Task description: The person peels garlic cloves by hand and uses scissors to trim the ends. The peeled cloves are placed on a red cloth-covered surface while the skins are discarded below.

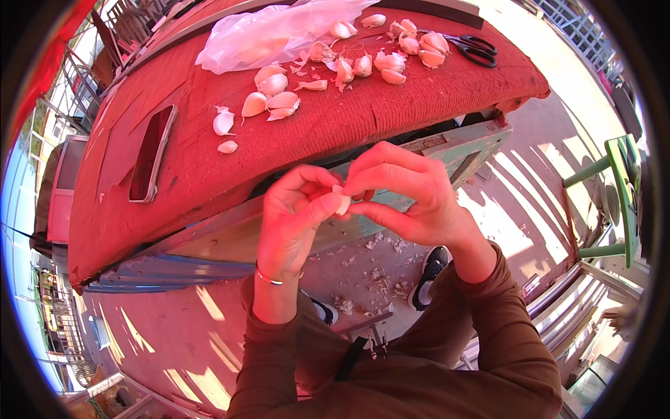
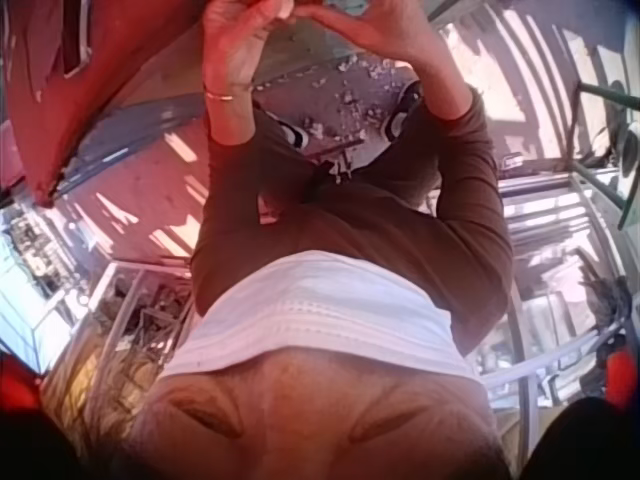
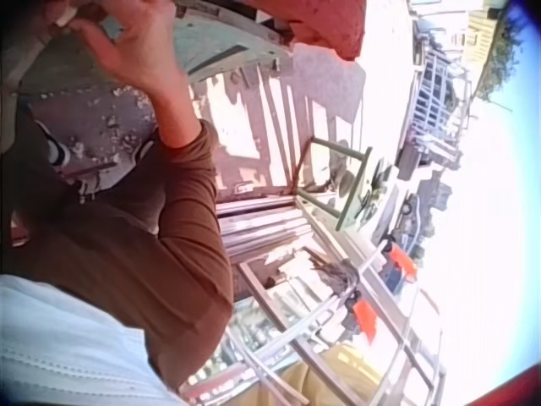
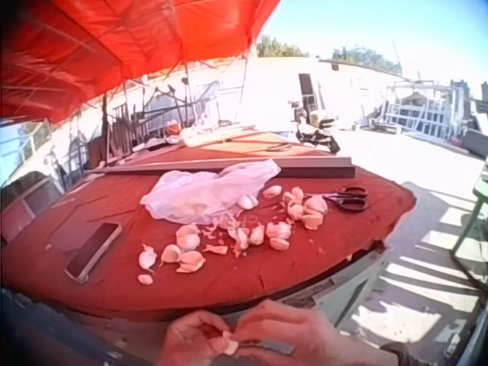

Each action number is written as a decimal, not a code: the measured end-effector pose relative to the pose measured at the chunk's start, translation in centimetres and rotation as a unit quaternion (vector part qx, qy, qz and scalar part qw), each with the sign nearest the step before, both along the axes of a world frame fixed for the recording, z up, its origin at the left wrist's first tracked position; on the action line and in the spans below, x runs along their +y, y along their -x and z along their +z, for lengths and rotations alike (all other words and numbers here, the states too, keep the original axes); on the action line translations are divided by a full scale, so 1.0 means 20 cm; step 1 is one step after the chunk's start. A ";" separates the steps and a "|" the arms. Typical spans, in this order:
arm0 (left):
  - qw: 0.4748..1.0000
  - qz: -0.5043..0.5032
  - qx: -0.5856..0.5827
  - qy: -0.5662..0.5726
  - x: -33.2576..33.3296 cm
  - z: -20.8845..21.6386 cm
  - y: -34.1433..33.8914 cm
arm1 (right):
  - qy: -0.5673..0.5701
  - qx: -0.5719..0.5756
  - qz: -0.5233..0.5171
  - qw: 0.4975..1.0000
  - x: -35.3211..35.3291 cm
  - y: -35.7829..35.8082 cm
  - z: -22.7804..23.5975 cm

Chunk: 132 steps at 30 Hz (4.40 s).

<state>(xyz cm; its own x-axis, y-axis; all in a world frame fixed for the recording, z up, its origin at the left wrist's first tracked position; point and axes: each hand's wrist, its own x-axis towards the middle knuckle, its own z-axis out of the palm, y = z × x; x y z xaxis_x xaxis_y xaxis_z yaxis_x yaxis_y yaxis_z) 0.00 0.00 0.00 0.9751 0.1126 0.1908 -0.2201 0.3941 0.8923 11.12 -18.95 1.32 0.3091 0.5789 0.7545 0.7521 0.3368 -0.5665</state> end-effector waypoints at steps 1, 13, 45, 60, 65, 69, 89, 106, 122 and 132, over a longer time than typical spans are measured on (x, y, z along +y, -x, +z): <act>1.000 -0.001 0.006 0.008 0.00 0.00 0.00 | -0.004 -0.008 -0.001 1.000 0.00 0.00 0.00; 0.998 -0.030 0.015 0.055 0.00 0.01 0.00 | -0.021 -0.021 -0.027 0.999 0.01 0.02 0.00; 0.947 0.164 -0.167 -0.220 -0.09 0.01 0.01 | 0.010 0.201 -0.004 0.980 0.01 0.05 0.00; 0.961 0.170 -0.164 -0.142 -0.07 -0.01 -0.02 | -0.005 0.142 -0.039 0.989 0.01 0.06 0.01; 0.946 0.189 -0.180 -0.191 -0.09 -0.01 -0.02 | -0.010 0.097 -0.058 0.994 0.01 0.07 0.01; 0.938 0.202 -0.178 -0.216 -0.11 -0.01 -0.01 | -0.004 0.087 -0.072 0.994 0.01 0.07 0.01; 0.988 0.091 -0.108 -0.061 -0.04 -0.02 -0.01 | 0.015 0.065 -0.039 0.997 -0.01 0.06 0.05; 0.991 0.078 -0.090 -0.054 -0.04 -0.01 -0.01 | 0.021 0.034 -0.062 0.997 0.00 0.06 0.04; 0.993 0.075 -0.082 -0.039 -0.03 -0.02 -0.01 | 0.028 0.041 -0.064 0.997 0.01 0.08 0.05; 0.993 0.079 -0.068 -0.052 -0.05 -0.01 -0.02 | 0.039 0.035 -0.071 0.996 0.00 0.07 0.05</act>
<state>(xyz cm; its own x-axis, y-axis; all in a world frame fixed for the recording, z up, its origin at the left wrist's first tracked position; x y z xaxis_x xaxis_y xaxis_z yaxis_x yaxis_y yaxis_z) 0.33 -0.92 -0.13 0.9114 0.2352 0.3378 -0.3927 0.2513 0.8847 9.76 -18.99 2.23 0.4428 0.5815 0.6824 0.7463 0.1828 -0.6400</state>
